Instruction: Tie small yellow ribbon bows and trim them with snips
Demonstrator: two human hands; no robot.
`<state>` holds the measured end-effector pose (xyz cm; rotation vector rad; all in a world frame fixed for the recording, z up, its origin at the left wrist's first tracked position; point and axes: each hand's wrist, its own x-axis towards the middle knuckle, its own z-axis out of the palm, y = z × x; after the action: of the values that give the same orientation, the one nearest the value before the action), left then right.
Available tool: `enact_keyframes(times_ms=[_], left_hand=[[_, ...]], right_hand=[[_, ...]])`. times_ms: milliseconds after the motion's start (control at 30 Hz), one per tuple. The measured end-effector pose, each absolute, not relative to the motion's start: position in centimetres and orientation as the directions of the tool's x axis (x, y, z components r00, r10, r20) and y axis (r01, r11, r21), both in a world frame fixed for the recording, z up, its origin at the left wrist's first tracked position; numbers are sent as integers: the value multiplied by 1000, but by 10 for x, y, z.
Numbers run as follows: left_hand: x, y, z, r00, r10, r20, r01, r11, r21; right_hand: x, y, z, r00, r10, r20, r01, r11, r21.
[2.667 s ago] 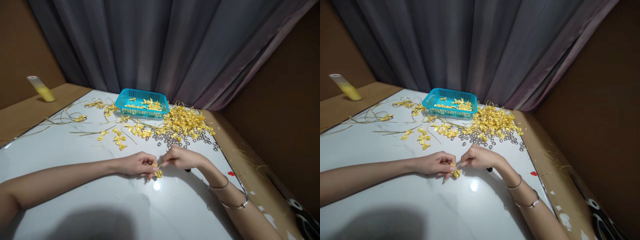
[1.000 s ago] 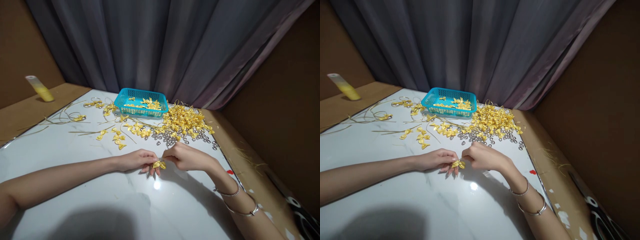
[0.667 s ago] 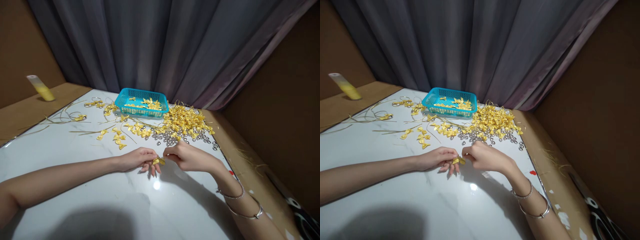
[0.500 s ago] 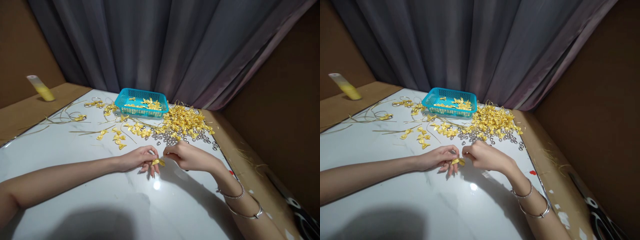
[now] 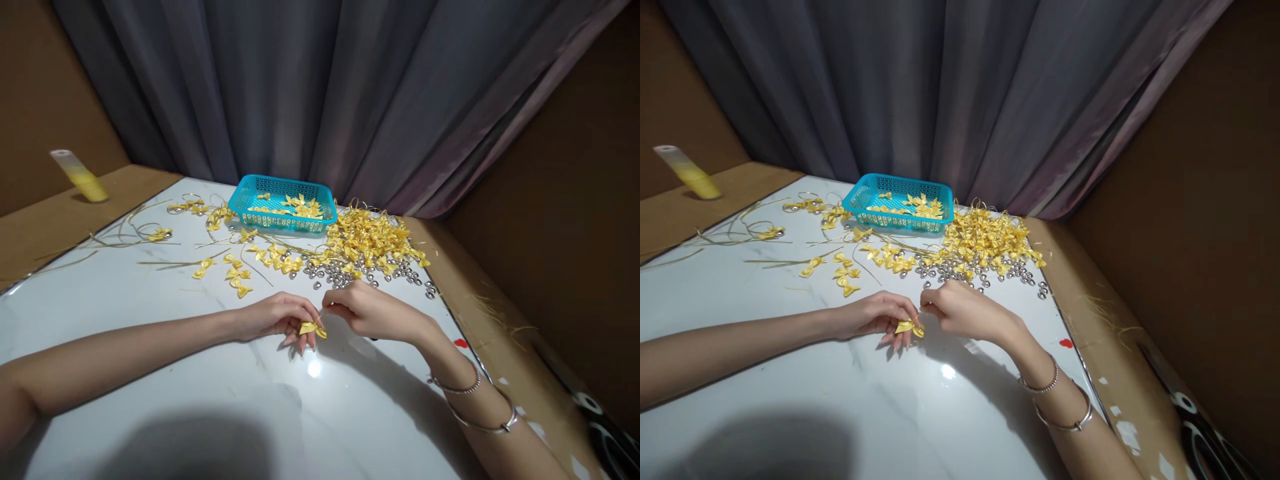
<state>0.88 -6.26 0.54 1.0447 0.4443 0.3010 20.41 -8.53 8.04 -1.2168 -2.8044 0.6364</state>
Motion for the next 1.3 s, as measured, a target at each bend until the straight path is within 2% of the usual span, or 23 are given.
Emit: enact_keyframes(times_ms=[300, 533, 700, 800, 933, 1033, 1133, 1200, 1300], left_hand=[[9, -63, 4, 853, 466, -233, -16, 471, 882], [8, -62, 2, 853, 457, -253, -2, 486, 874], [9, -63, 3, 854, 450, -260, 15, 478, 878], [9, -63, 4, 852, 455, -261, 18, 472, 881], [9, -63, 5, 858, 452, -244, -15, 496, 868], [10, -63, 6, 870, 425, -248, 12, 486, 874], [10, -64, 7, 867, 429, -252, 30, 462, 887], [10, -65, 6, 861, 446, -246, 8, 471, 882], [9, -64, 5, 853, 467, -235, -28, 490, 871]], right_hand=[[204, -86, 78, -706, 697, -124, 691, 640, -336], [197, -91, 79, -720, 688, -93, 691, 698, -187], [196, -91, 78, -733, 675, -84, 678, 718, -156], [198, -89, 75, -731, 675, -99, 680, 709, -186], [198, -85, 69, -741, 663, -102, 655, 681, -327], [198, -82, 70, -746, 666, 14, 603, 684, -409], [207, -81, 76, -655, 743, 139, 662, 652, -369], [217, -83, 80, -574, 815, 76, 770, 569, -287], [225, -89, 81, -431, 874, -227, 903, 419, -100]])
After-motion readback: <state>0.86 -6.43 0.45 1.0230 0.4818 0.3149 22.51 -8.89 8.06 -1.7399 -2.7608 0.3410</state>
